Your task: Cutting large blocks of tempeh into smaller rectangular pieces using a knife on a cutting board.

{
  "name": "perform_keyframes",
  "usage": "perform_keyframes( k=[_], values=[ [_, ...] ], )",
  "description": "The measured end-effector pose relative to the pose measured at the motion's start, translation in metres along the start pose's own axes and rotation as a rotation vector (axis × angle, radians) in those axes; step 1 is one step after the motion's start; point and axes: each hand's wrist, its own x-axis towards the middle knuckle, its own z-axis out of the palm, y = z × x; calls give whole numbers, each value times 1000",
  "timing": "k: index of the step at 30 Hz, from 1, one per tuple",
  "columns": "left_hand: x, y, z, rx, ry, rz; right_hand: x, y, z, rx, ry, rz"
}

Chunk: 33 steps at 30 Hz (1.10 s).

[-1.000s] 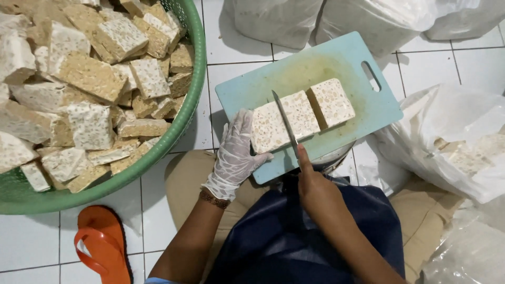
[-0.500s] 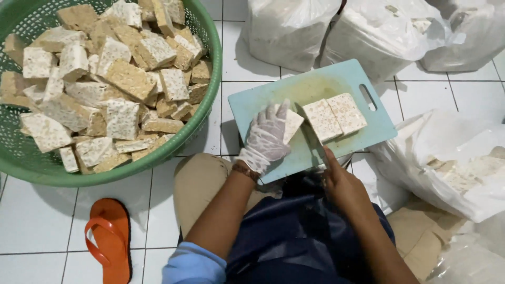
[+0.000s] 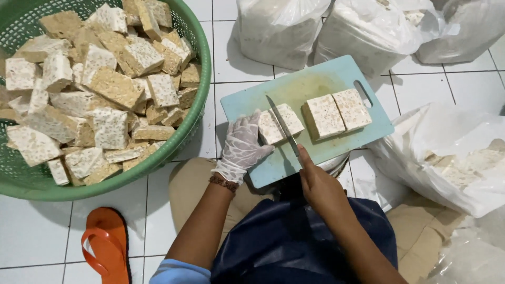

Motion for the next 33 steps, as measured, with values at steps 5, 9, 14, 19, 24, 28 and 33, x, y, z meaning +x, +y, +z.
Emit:
perform_keyframes(
  k=[5, 9, 14, 19, 24, 28, 33],
  values=[
    [-10, 13, -20, 12, -51, 0, 5, -15, -4, -99, -71, 48],
    [-9, 35, -42, 109, -78, -30, 28, -8, 19, -199, -129, 55],
    [31, 28, -3, -31, -43, 56, 18, -9, -8, -51, -120, 92],
    [-17, 24, 6, -742, 179, 89, -2, -7, -28, 38, -11, 146],
    [-23, 17, 23, -232, 215, -30, -14, -6, -8, 43, -3, 72],
    [-22, 15, 24, -216, 203, -39, -16, -8, 1, 12, -17, 33],
    [-19, 9, 30, -191, 170, -72, -14, -1, 10, -50, -8, -54]
  ],
)
